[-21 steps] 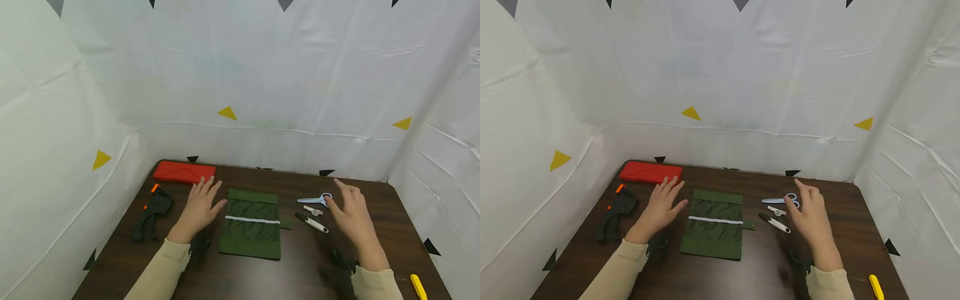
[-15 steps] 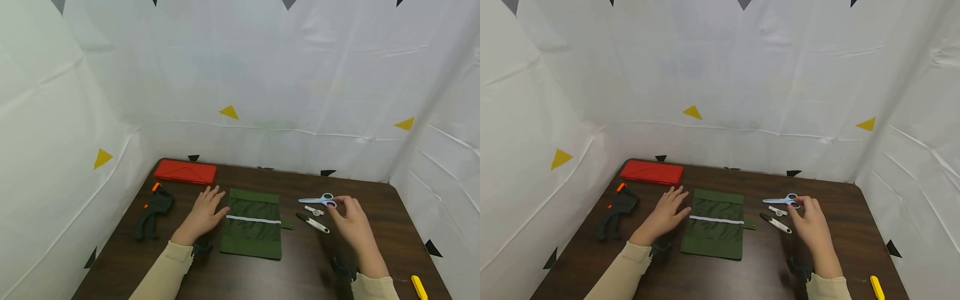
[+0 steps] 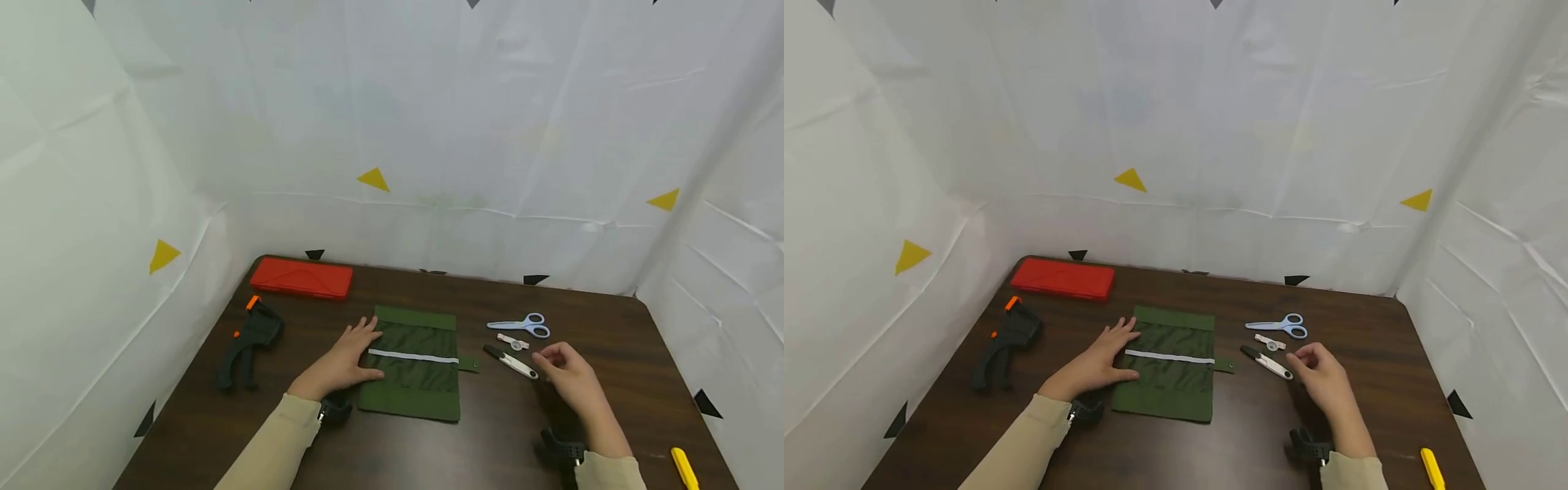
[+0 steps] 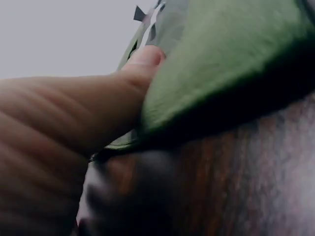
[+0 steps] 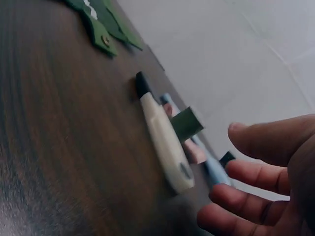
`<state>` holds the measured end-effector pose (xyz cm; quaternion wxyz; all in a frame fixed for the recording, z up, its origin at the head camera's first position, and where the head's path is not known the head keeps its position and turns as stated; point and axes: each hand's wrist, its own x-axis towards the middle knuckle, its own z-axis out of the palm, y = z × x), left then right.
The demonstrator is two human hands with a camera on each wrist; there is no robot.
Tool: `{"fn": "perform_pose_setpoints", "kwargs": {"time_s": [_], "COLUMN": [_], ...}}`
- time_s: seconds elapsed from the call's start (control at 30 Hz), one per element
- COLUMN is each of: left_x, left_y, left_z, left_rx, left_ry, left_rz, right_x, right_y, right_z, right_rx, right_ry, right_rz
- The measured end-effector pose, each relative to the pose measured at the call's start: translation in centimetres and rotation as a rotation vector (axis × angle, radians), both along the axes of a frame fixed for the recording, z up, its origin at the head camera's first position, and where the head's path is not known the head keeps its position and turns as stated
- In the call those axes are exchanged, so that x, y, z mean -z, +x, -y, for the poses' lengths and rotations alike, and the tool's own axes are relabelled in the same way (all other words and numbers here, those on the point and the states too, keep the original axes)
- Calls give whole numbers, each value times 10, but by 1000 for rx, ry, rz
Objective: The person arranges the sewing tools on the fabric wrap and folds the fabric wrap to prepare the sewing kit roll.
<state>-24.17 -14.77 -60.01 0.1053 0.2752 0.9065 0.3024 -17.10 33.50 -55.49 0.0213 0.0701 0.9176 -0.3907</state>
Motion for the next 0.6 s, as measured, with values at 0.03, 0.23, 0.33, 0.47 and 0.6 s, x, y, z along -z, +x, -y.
{"fn": "perform_pose_setpoints", "kwargs": {"time_s": [0.03, 0.23, 0.33, 0.47, 0.6], "left_x": [1, -1, 0, 6, 11], "left_y": [-2, -10, -13, -17, -15], "left_z": [-1, -6, -8, -11, -12], "left_rx": [-2, -41, -59, -89, -118], "left_ry": [-5, -38, -39, -21, -3], "left_rz": [-1, -11, -12, -36, -82], "right_x": [3, 11, 12, 13, 15], "right_y": [-2, -13, -16, -16, -16], "right_z": [-1, -8, -10, -8, -6], "right_rx": [-10, -126, -158, -194, -221], "right_ry": [-15, -53, -96, -48, 51], "right_rz": [14, 90, 142, 125, 64]}}
